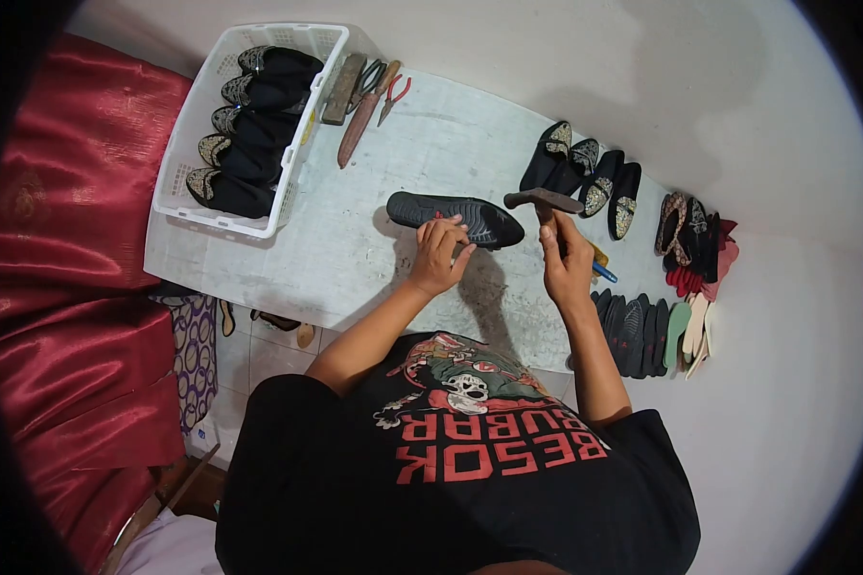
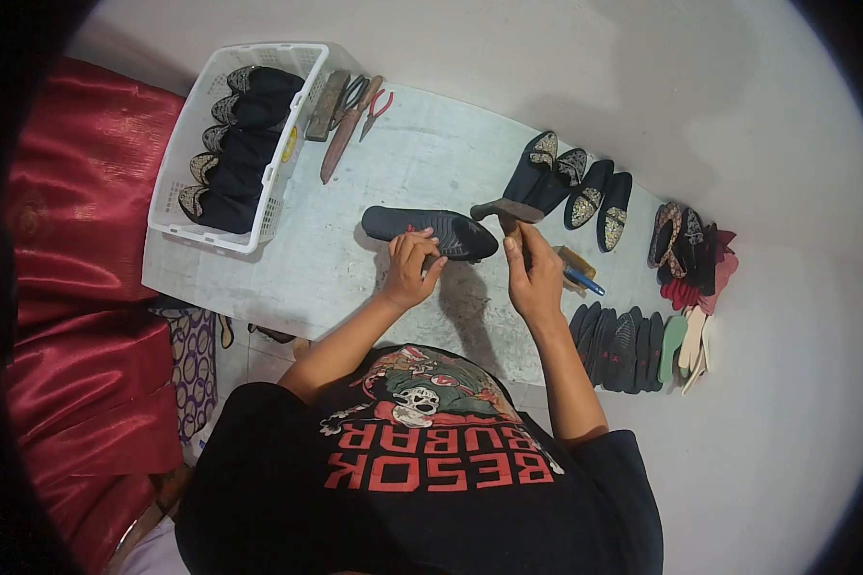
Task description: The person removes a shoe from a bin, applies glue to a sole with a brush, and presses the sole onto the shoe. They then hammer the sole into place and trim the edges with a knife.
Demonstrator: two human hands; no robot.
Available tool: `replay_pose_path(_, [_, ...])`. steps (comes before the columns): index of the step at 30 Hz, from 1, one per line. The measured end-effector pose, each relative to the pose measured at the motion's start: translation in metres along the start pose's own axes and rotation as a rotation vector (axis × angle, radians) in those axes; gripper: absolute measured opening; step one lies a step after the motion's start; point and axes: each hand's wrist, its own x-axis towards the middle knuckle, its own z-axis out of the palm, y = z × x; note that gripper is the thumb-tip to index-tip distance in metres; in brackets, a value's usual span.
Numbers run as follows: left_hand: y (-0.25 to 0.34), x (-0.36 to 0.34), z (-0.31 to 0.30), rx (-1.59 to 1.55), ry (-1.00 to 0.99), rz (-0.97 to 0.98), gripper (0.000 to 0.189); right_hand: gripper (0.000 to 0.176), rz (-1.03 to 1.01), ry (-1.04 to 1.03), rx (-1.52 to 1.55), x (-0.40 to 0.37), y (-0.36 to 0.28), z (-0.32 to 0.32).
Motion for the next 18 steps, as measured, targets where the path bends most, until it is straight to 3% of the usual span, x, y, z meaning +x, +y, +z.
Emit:
replay_pose_path(4, [0.002, 0.000, 0.002, 0.013, 0.013, -0.008, 0.020, 0.041, 0.071, -0.131, 0.012, -0.001, 0.003, 0.009])
replay_pose_path(5, [0.001, 0.000, 0.003, 0.008, 0.016, -0.014, 0.019, 0.043, 0.069, -0.198, -0.121, -0.003, 0.004, 0.009])
replay_pose_path(18, [-0.003, -0.011, 0.011, 0.048, 0.027, -0.048, 0.019, 0.036, 0.050, -0.235, -0.052, -0.021, 0.008, 0.017])
